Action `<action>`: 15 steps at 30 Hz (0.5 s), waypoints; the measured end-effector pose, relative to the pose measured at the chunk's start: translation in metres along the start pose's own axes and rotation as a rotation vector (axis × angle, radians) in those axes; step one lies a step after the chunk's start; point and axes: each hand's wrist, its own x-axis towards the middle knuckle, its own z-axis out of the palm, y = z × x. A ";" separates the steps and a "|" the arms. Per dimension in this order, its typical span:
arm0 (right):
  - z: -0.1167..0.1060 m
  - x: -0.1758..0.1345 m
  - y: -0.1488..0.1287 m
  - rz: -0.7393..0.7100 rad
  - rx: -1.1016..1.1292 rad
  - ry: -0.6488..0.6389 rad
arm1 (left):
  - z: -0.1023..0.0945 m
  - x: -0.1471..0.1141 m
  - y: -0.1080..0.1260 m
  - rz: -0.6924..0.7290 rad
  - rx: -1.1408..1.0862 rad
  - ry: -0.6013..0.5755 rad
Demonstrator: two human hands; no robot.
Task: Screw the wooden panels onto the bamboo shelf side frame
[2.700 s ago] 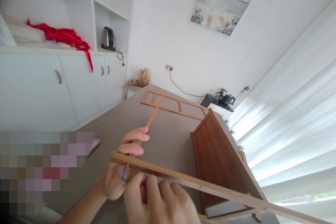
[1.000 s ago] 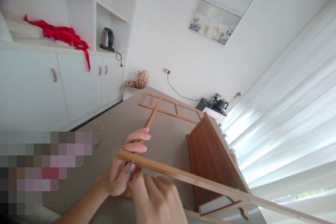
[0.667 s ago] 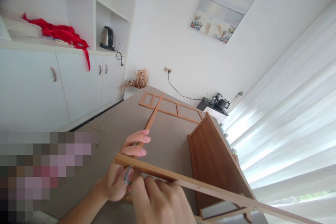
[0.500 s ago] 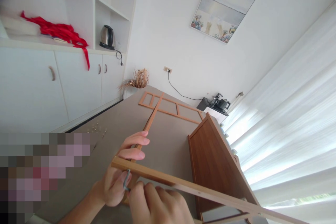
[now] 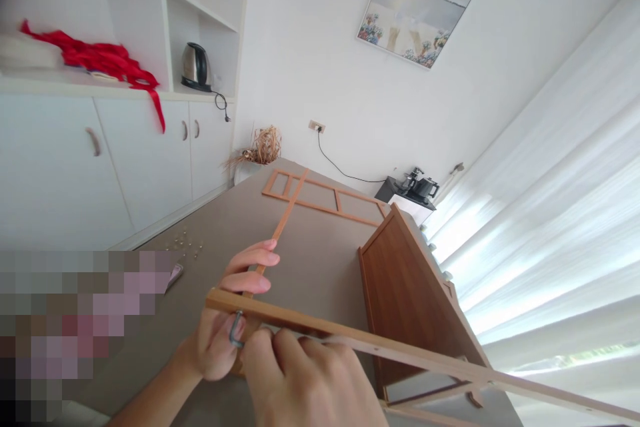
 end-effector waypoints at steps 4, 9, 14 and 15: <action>-0.008 0.004 0.003 -0.048 -0.007 -0.063 | 0.001 -0.001 -0.002 0.006 -0.005 0.016; -0.013 0.006 0.005 -0.084 0.036 -0.145 | 0.002 -0.002 -0.004 -0.001 -0.001 0.022; -0.013 0.005 0.006 -0.076 0.080 -0.119 | 0.003 -0.001 -0.002 0.012 -0.017 0.022; -0.012 0.004 0.006 -0.068 0.083 -0.124 | 0.003 -0.001 -0.002 0.006 -0.016 0.023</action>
